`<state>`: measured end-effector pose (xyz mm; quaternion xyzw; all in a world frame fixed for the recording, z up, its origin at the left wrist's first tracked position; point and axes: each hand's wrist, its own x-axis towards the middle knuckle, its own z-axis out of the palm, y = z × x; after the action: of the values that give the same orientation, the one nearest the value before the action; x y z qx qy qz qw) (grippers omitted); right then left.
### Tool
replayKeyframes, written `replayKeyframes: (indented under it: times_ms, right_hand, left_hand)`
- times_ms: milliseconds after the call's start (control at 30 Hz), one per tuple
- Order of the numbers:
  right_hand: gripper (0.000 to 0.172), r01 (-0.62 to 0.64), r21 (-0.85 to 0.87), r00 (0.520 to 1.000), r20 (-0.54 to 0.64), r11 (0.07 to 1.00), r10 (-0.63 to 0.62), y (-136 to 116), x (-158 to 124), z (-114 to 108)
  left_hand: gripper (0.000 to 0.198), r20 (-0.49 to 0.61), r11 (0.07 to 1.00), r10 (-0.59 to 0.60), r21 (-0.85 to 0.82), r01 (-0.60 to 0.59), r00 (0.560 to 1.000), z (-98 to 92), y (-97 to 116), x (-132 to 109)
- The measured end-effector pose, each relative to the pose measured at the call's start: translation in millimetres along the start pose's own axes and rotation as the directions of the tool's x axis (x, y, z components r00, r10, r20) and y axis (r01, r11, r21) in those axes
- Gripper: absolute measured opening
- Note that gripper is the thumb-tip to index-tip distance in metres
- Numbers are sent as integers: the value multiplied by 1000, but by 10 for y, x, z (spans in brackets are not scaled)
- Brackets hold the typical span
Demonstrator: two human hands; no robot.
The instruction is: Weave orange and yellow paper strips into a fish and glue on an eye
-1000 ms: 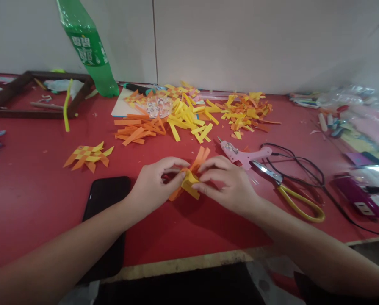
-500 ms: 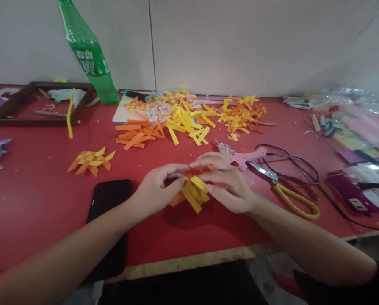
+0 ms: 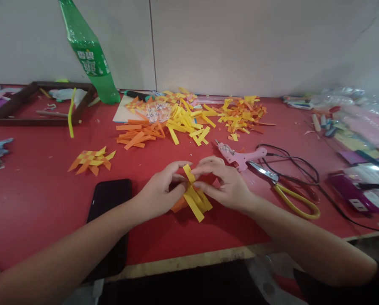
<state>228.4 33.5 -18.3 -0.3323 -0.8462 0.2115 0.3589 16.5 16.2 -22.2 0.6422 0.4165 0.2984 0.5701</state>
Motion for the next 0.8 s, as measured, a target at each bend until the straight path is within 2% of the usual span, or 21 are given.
replayKeyframes:
  times_ms: [233,367,467,533,700,800]
  right_hand:
    - [31,-33,-20,999,4,999,34,-33,-14,20]
    - [41,-106,9,994,14,994,105,-37,-24,22]
    - [31,-125,13,991,47,992,125,-34,-33,18]
    - [25,-115,6,992,60,993,114,-33,-38,19]
    - [8,-23,-93,996,86,995,31,-46,-31,25]
    - [18,37,-190,998,63,981,-25,-66,-13,6]
  left_hand:
    - [38,51,991,110,67,-114,993,-8,27,-39]
    - [43,36,982,103,153,-107,994,-20,60,-48]
    - [53,19,976,99,193,-101,995,-20,72,-48]
    - [53,22,976,97,194,-99,995,-16,64,-41]
    - [31,12,991,83,103,-84,996,0,13,2]
    - [23,-40,998,37,46,-36,999,-13,4,35]
